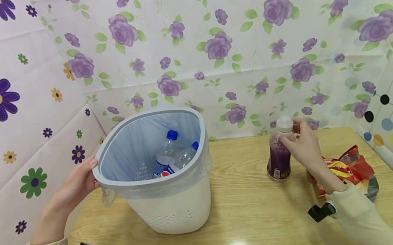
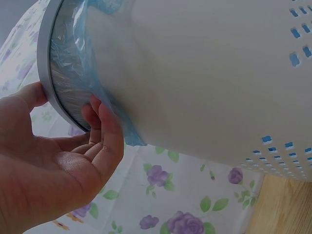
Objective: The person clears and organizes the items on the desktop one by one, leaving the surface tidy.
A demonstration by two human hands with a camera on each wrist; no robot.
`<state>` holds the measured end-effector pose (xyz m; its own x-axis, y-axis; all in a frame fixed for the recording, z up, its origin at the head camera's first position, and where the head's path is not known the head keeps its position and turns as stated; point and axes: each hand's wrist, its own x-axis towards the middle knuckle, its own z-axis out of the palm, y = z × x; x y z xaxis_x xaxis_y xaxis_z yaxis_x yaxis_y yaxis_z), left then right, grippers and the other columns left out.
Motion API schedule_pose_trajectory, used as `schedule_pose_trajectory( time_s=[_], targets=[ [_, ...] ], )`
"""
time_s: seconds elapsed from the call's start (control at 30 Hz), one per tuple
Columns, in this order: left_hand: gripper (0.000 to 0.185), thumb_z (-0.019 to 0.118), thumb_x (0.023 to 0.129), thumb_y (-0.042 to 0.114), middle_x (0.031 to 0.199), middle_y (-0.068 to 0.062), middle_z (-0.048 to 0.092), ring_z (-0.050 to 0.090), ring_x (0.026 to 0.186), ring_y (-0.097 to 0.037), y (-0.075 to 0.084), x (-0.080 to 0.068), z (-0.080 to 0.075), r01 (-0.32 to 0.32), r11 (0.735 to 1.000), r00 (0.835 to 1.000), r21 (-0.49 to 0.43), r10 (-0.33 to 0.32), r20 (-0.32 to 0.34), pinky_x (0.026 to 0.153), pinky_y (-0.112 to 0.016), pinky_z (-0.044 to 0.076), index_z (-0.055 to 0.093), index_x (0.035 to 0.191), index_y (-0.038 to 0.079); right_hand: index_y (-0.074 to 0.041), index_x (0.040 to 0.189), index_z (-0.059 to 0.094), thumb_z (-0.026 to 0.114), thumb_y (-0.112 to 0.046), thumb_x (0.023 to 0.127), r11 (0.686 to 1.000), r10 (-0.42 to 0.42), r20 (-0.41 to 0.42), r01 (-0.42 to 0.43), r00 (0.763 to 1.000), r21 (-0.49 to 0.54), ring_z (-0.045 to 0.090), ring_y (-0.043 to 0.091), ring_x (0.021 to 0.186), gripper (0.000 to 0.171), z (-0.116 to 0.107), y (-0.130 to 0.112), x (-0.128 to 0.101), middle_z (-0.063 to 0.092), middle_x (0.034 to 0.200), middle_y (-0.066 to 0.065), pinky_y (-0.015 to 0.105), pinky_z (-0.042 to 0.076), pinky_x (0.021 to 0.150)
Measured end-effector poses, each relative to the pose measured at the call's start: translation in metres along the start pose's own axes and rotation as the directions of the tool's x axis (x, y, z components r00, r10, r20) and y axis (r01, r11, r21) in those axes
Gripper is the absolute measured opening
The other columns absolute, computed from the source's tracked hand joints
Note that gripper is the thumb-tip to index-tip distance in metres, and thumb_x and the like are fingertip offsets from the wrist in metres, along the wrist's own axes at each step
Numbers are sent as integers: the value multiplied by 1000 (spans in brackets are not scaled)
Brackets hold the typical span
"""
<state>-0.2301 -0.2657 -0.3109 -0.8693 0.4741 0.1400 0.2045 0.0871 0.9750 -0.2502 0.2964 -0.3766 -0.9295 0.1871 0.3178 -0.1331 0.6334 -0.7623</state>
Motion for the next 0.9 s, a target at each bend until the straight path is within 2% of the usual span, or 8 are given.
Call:
schedule_pose_trajectory(
  time_s=[0.27,0.43,0.67,0.9],
  targets=[
    [57,30,107,29,122,2,60,64,105,-9,0,0,0,6,1000,1000,10,-6,-5,87,-24,54,15,153,-2,8,141,32,65,-32,92,998,-4,98,10,995,-67,41,52,124,71,-2,1,2,42,135,36,66,37,98],
    [55,29,107,28,123,1,59,63,106,-8,1,0,0,8,1000,1000,16,-8,-6,87,-24,54,17,153,0,10,138,33,69,-32,89,995,-5,125,17,992,-97,39,54,125,74,-2,2,4,41,135,39,67,37,97],
    [56,29,107,27,122,1,59,63,104,-8,1,-1,0,10,1000,1000,22,-10,-1,87,-24,54,14,153,-2,9,142,28,74,-30,85,996,-1,160,15,987,-91,43,55,124,83,3,5,5,42,136,40,65,41,97],
    [57,29,107,27,121,0,59,63,103,-8,1,-1,0,5,1000,1000,16,-5,1,86,-24,54,14,153,-2,5,144,27,74,-31,85,997,8,167,4,986,-72,47,55,121,83,6,7,3,46,133,38,63,46,92]
  ],
)
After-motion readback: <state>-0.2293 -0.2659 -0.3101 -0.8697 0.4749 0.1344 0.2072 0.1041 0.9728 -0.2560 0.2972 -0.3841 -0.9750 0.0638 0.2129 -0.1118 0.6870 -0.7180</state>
